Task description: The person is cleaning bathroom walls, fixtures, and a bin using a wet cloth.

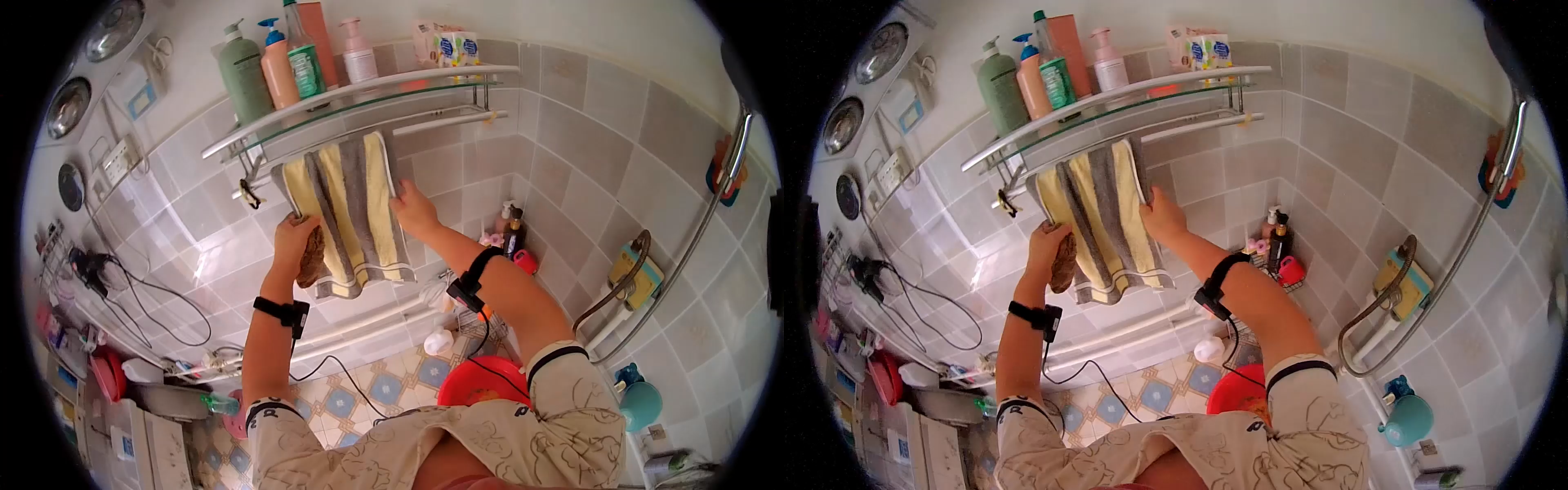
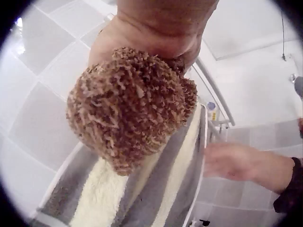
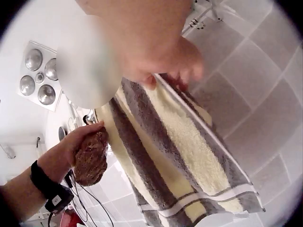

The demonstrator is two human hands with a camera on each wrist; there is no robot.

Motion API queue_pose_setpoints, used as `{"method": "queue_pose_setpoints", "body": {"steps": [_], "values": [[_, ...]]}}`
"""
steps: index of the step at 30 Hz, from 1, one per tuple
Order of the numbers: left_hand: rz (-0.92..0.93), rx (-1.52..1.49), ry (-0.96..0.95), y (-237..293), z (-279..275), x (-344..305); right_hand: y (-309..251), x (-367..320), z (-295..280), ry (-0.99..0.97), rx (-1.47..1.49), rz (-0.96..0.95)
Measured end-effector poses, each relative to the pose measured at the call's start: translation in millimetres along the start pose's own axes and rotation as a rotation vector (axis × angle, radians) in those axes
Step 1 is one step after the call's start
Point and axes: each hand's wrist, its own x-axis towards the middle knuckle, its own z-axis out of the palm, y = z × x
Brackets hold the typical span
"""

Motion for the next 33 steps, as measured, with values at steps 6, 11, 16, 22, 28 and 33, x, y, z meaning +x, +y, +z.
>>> {"method": "queue_pose_setpoints", "body": {"steps": [6,11,16,22,28,33], "values": [[0.081,-0.188,0.006,32.2,-8.7,9.2,-20.8,27.5,-64.1,0.171,0.129,-0.147],[0.174,-0.309,-0.032,76.7,-3.6,17.0,-39.0,84.6,-118.8,0.303,-0.025,-0.264],[0.109,-0.248,-0.127,89.7,11.7,32.5,-14.5,133.1,-149.5,0.591,0.316,-0.002],[0.185,0.039,-0.154,64.5,39.0,48.2,0.5,97.9,-173.1,0.594,-0.393,0.093],[0.020,-0.108,-0.330,19.8,46.8,50.2,45.6,83.8,-166.4,0.572,-0.114,0.180],[0.020,-0.077,-0.389,-5.9,53.2,51.2,53.0,75.3,-152.5,0.588,-0.094,0.184]]}}
